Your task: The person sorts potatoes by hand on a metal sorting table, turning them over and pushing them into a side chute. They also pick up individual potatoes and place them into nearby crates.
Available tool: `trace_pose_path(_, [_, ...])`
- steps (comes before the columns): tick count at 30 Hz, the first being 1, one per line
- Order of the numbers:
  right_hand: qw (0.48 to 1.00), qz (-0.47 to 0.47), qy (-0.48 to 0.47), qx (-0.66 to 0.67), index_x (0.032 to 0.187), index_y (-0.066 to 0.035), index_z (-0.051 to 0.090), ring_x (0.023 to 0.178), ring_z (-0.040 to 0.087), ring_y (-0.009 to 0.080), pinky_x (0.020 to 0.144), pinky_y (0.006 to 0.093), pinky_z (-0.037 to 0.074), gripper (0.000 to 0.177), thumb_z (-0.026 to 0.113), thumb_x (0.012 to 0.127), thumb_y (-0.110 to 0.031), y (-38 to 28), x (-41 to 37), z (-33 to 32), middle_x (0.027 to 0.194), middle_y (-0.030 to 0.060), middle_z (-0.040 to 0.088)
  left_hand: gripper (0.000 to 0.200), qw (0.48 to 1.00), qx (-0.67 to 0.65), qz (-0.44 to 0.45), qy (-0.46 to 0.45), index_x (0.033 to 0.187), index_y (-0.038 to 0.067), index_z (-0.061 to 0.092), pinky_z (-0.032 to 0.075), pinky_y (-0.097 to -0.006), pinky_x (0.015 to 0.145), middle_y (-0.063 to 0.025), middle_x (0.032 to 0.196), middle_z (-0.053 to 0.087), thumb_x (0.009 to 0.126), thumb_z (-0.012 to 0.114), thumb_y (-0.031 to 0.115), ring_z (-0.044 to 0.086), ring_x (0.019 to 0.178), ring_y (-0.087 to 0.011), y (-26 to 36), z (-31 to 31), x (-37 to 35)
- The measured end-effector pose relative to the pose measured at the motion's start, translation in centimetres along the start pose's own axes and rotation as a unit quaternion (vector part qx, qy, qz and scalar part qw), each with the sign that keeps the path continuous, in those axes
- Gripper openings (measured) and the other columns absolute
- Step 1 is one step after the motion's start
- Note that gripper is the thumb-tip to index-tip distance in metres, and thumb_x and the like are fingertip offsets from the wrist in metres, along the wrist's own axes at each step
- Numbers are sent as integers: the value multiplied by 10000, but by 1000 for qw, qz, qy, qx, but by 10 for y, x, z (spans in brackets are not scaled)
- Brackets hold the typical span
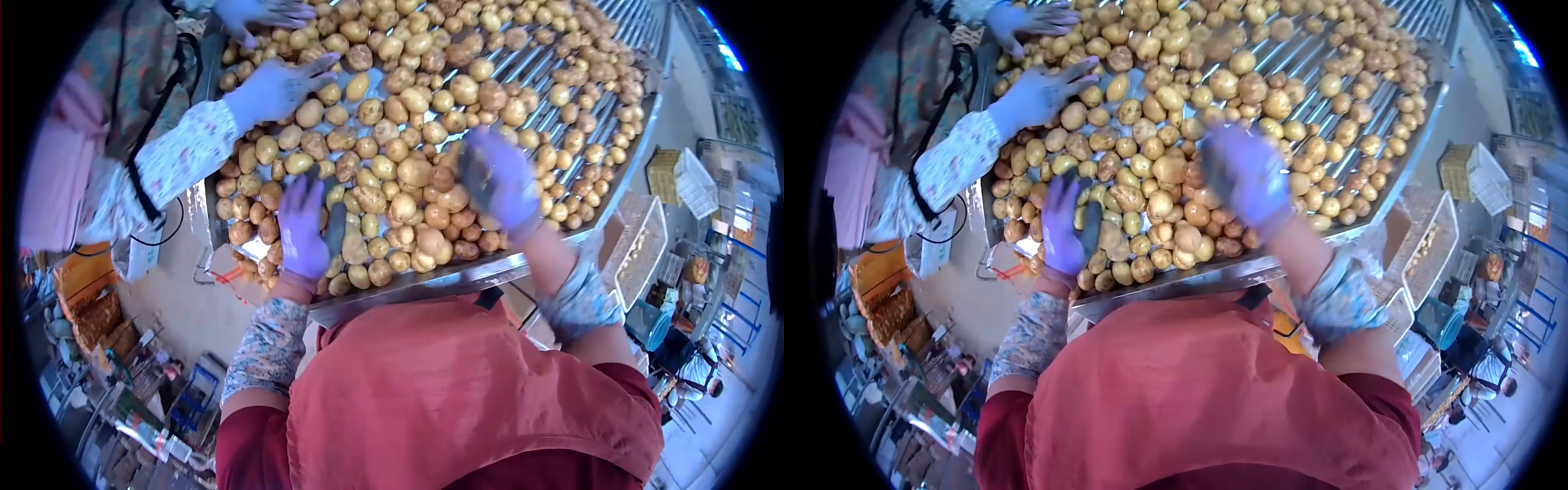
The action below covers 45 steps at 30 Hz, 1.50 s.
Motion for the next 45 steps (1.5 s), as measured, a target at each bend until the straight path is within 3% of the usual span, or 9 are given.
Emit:
trace_pose_path(6, [954, 223, -89, -178, 1344, -174, 497, 1097, 561, 409, 936, 452, 484, 565, 650, 801, -139, 108, 30, 61, 1252, 207, 529, 471, 992, -60, 112, -5, 1195, 38, 571, 445, -475, 925, -185, 1174, 583, 773, 732, 173, 545, 1057, -421, 47, 26, 70])
trace_pose_path(8, [971, 233, -49, -7, 1292, -139, 538, 1142, 528, 430, 980, 443, 452, 503, 667, 809, -189, 96, 16, 45, 1238, 223, 531, 591, 949, -26, 131, -287, 1304, 38, 516, 386, -490, 1024, -209, 1318, 506, 785, 739, 214, 476, 1217, -408, 85, 32, 71])
trace_pose_path(14, [894, 411, -176, 40, 1152, -70, 605, 1069, 592, 384, 940, 432, 462, 389, 671, 827, -274, 80, -52, -25, 1097, 191, 651, 535, 966, 34, 167, -195, 1287, 53, 536, 349, -534, 1033, -182, 1352, 492, 827, 686, 279, 433, 1237, -422, 69, 39, 2])
trace_pose_path(20, [984, 157, -52, -59, 1343, -154, 505, 1177, 547, 396, 1006, 481, 437, 497, 610, 885, -316, 80, -5, 8, 1362, 177, 527, 492, 988, 66, 64, -128, 1261, 26, 562, 359, -495, 1063, -202, 1357, 523, 812, 705, 170, 470, 1249, -414, 34, -1, -44])
trace_pose_path(28, [928, 285, -240, -24, 1388, -139, 503, 1057, 647, 328, 889, 399, 524, 615, 668, 834, -349, 124, 85, 90, 1197, 163, 649, 493, 996, -4, -3, -92, 1257, 37, 560, 447, -471, 956, -189, 1308, 556, 793, 710, 109, 545, 1149, -401, 50, -32, -29])
trace_pose_path(31, [839, 389, -150, 350, 1325, -84, 531, 805, 649, 193, 655, 294, 523, 477, 556, 927, -346, 121, 70, 65, 1055, 110, 669, 494, 995, -34, 42, -87, 1248, 48, 572, 458, -450, 951, -181, 1293, 564, 779, 720, 92, 560, 1118, -397, 60, -20, 9])
trace_pose_path(38, [396, 307, 32, 865, 1377, -26, 446, 1149, 608, 319, 892, 407, 556, 531, 544, 937, -306, 58, -50, -12, 1353, 177, 544, 416, 932, 28, 278, -231, 1223, 110, 581, 444, -423, 947, -121, 1238, 589, 808, 597, 126, 568, 1128, -296, 120, 48, 44])
trace_pose_path(43, [780, 362, 57, 508, 1322, -59, 501, 1049, 620, 263, 855, 393, 534, 441, 607, 912, -182, -71, -95, -47, 1176, 186, 587, 413, 937, 70, 262, -222, 1253, 180, 582, 459, -426, 938, -77, 1254, 582, 843, 533, 155, 569, 1122, -279, 80, 130, 39])
trace_pose_path(45, [909, 194, 96, 356, 1293, -78, 535, 1040, 612, 312, 866, 409, 509, 448, 643, 862, -139, -109, -113, -68, 1225, 224, 554, 410, 918, 119, 281, -251, 1254, 180, 581, 482, -422, 895, -77, 1204, 602, 846, 546, 169, 589, 1078, -282, 107, 119, 55])
Point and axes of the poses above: each hand's wrist, its own x-axis towards the middle knuckle, its own z-axis out of the palm, y = z × x, the point moved 2 cm from there along x, towards the middle knuckle
